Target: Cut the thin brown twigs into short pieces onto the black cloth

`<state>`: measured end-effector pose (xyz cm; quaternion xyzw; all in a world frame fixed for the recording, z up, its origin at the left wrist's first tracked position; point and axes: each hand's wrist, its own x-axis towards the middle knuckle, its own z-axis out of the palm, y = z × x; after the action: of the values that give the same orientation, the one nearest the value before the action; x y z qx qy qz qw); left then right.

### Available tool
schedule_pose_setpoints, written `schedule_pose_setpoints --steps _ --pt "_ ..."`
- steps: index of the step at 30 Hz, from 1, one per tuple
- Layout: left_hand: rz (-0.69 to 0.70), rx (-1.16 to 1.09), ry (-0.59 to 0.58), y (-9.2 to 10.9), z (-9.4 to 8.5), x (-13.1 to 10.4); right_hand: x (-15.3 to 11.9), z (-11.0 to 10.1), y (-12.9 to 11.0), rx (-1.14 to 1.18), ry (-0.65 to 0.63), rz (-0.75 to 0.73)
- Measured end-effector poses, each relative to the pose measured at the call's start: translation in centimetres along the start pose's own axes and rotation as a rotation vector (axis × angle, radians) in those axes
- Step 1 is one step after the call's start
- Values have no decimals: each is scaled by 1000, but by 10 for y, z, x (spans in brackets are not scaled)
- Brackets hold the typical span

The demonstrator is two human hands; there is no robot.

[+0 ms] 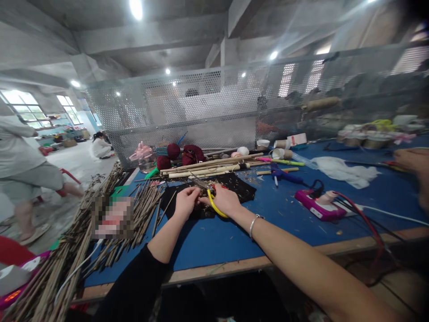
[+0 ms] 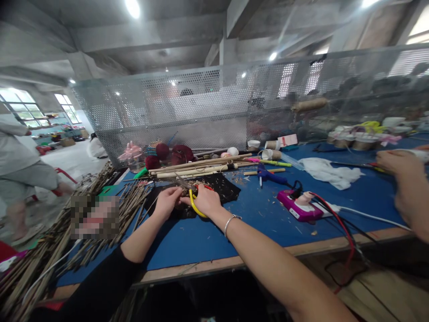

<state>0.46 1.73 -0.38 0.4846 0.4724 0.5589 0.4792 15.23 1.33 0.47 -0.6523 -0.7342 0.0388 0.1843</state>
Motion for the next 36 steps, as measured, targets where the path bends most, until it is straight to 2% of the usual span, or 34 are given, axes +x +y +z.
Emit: schedule_pose_setpoints --steps 4,12,15,18,25,36 --pt "-3 -93 -12 -1 -2 3 -3 -2 -2 6 -12 -37" --pt "-8 -25 20 -1 -1 1 -4 -1 -4 16 37 -76" --pt "10 -15 22 0 0 0 -4 -1 -5 33 7 -60" --pt "17 -83 6 0 1 -1 -5 -2 -6 45 -23 -50" --pt "-45 -256 -75 0 1 1 -4 -1 -4 53 -2 -57" --pt "-37 -123 0 2 2 -1 -2 2 -2 64 59 -109"
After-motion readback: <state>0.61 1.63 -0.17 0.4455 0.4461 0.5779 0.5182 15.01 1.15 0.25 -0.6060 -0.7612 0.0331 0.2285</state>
